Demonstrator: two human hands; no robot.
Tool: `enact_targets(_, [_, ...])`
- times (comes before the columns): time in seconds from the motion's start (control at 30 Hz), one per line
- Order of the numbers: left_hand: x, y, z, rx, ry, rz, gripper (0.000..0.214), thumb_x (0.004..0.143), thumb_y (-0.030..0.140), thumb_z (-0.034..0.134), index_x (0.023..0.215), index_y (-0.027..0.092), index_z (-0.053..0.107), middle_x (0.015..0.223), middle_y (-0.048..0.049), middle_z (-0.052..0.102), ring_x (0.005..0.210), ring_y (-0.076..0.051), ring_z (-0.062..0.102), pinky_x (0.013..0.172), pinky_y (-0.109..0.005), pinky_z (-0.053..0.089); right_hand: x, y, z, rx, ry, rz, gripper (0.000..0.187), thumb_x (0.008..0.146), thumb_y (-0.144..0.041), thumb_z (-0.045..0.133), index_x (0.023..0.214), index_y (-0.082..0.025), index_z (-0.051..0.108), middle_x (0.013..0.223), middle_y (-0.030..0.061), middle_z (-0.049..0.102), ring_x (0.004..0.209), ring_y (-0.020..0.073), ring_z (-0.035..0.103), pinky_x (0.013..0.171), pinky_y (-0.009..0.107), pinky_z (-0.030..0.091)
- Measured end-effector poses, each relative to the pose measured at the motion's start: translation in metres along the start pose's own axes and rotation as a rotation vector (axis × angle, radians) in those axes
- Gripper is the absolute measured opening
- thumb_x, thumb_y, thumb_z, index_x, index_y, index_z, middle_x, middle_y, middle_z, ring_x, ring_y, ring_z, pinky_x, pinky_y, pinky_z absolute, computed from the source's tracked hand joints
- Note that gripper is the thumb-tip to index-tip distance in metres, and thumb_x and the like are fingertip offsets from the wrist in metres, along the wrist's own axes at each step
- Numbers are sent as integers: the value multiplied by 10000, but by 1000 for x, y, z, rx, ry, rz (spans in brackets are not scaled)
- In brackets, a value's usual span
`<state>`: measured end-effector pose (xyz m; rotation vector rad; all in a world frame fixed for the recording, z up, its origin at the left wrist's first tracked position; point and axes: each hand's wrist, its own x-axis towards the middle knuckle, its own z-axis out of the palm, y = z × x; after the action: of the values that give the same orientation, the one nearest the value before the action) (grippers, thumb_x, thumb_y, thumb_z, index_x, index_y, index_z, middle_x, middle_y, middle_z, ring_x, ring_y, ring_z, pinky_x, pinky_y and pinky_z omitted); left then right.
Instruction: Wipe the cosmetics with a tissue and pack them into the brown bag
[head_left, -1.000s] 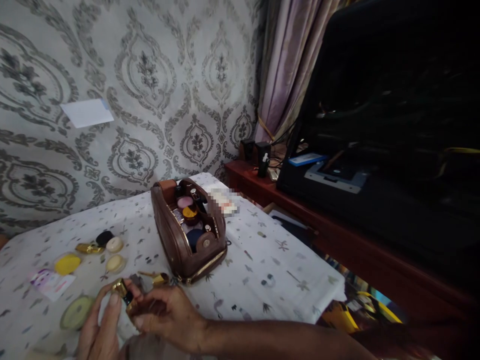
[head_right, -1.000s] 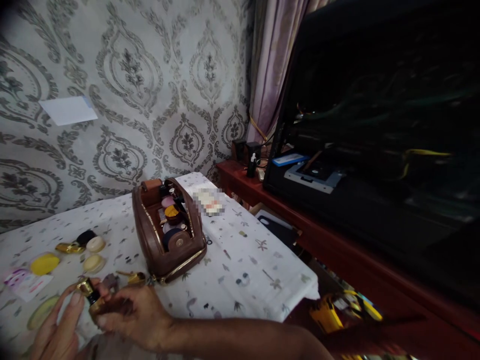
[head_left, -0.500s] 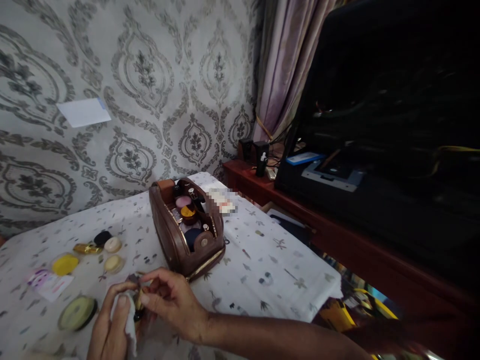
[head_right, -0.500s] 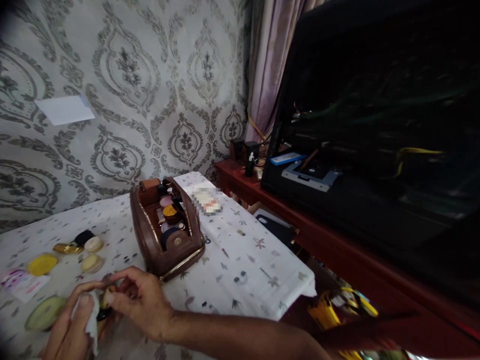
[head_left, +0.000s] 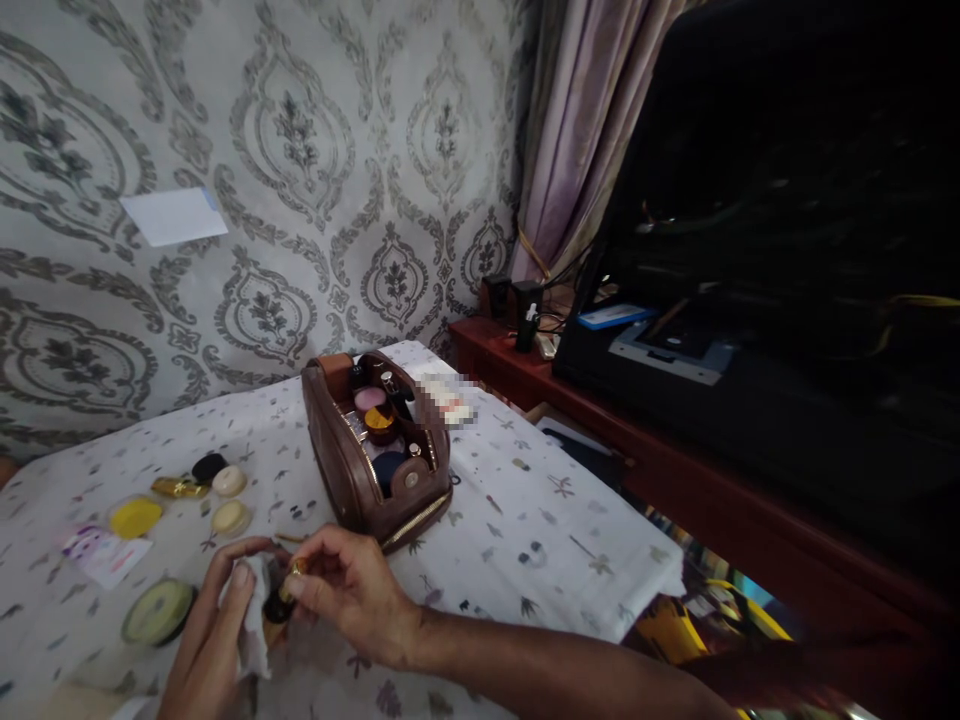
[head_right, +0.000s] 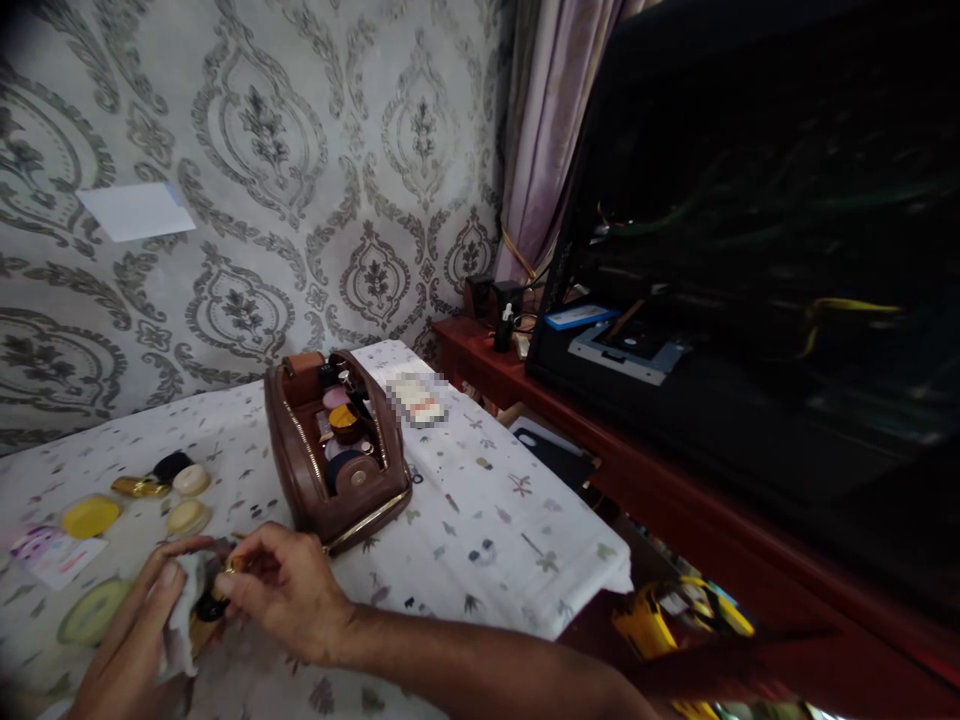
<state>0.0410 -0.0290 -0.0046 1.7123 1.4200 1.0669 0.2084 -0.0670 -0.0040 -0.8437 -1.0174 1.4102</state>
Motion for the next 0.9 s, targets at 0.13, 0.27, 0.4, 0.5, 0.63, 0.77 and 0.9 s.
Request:
enact_targets(0.13, [1, 0, -4, -94, -39, -81, 586, 780, 702, 590, 1170, 266, 618, 1149, -58, 714, 1128, -294, 646, 848, -356, 577, 1, 3, -1, 20, 28, -30, 638, 636, -744, 733, 831, -166, 544, 732, -24, 577, 572, 64, 539, 560, 203, 454])
enact_targets(0.27, [-3, 5, -2, -110, -63, -41, 606, 761, 679, 632, 1202, 265, 588, 1234, -69, 676, 1275, -322, 544, 1070, -438, 445, 2, 2, -1, 20, 43, -82, 592, 690, -718, 718, 830, -171, 536, 722, -36, 559, 565, 57, 522, 540, 188, 440])
enact_targets(0.4, [-9, 22, 4, -118, -14, 3, 565, 776, 664, 625, 1191, 283, 579, 1262, -53, 645, 1297, -307, 509, 1127, -416, 355, 0, -2, -2, 5, 60, -116, 573, 741, -711, 683, 857, -169, 540, 703, -40, 555, 569, 60, 520, 546, 184, 442])
enact_targets(0.5, [-11, 28, 7, -132, 2, -59, 601, 744, 698, 634, 1163, 270, 583, 1104, -49, 688, 1142, -302, 594, 973, -377, 474, 1, 0, -3, 15, 55, -124, 552, 761, -690, 682, 869, -166, 541, 703, -38, 557, 573, 61, 524, 554, 181, 449])
enact_targets(0.63, [-5, 19, 2, -112, -4, -145, 692, 649, 742, 696, 1116, 241, 598, 977, -56, 703, 922, -272, 655, 727, -307, 551, 4, 9, -4, 54, 21, -137, 540, 769, -653, 703, 976, -169, 583, 739, -38, 557, 547, 55, 508, 524, 176, 438])
enact_targets(0.77, [-2, 9, -2, -188, -52, -263, 772, 631, 722, 726, 1206, 236, 555, 814, -20, 678, 509, -168, 553, 429, -262, 471, 4, 13, -4, 10, -25, -214, 558, 779, -598, 727, 1126, -171, 639, 802, -11, 581, 609, 72, 532, 578, 196, 463])
enact_targets(0.9, [-5, 16, -1, -183, -60, -316, 806, 620, 714, 729, 1263, 268, 537, 973, -45, 671, 524, -152, 544, 409, -255, 476, 3, 14, -3, 16, -65, -208, 553, 794, -622, 698, 1111, -171, 659, 795, -9, 577, 624, 82, 555, 615, 218, 492])
